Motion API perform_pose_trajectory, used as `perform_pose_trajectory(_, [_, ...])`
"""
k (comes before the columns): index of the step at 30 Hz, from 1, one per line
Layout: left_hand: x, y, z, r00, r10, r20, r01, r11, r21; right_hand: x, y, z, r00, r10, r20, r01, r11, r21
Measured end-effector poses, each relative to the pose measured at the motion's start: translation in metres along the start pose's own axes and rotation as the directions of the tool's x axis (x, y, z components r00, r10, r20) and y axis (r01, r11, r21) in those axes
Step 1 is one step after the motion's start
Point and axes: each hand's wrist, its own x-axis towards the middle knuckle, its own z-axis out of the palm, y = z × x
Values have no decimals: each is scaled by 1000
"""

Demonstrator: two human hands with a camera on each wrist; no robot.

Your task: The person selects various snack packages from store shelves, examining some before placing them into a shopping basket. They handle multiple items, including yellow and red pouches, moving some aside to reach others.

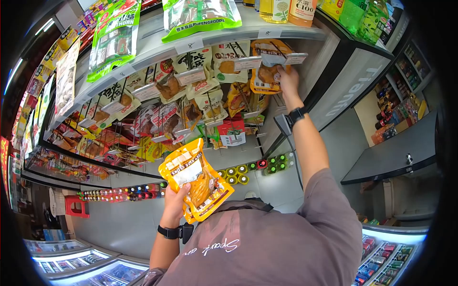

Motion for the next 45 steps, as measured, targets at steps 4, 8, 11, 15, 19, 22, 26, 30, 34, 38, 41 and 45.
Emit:
perform_pose_trajectory(4, [-8,-1,-5,999,9,-43,-9,1000,7,51,28,6,999,-45,-24,33,930,-365])
perform_pose_trajectory(8, [-14,-1,-16,997,19,-71,-18,1000,15,81,47,18,987,-156,-28,98,740,-665])
perform_pose_trajectory(11, [-20,1,-19,996,18,-88,-17,1000,8,97,59,19,990,-142,-5,90,659,-747])
perform_pose_trajectory(15, [-22,1,-20,994,50,-95,-49,999,17,61,63,9,901,-432,-37,264,614,-744])
perform_pose_trajectory(19, [-15,5,-13,997,40,-66,-39,999,16,-66,35,12,964,-179,198,238,912,-335])
perform_pose_trajectory(22, [0,5,0,999,36,1,-36,999,-31,-183,-6,9,543,372,753,-238,928,-286])
perform_pose_trajectory(26, [18,4,23,990,31,137,-30,1000,-10,-268,-8,1,314,373,873,40,914,-404])
perform_pose_trajectory(30, [29,1,43,970,37,242,-40,999,8,-283,-16,-12,601,379,703,-187,922,-338])
perform_pose_trajectory(34, [36,-9,57,954,57,296,-60,998,1,-292,-6,-29,721,360,592,-242,932,-271])
perform_pose_trajectory(38, [37,-13,63,969,16,247,-24,999,30,-286,-13,-42,775,318,546,-327,941,-83])
perform_pose_trajectory(41, [35,-15,58,969,20,244,-26,999,23,-269,-27,-52,782,256,568,-299,954,-18])
perform_pose_trajectory(45, [32,-15,44,978,41,203,-41,999,-6,-236,-35,-65,891,168,423,-293,923,250])
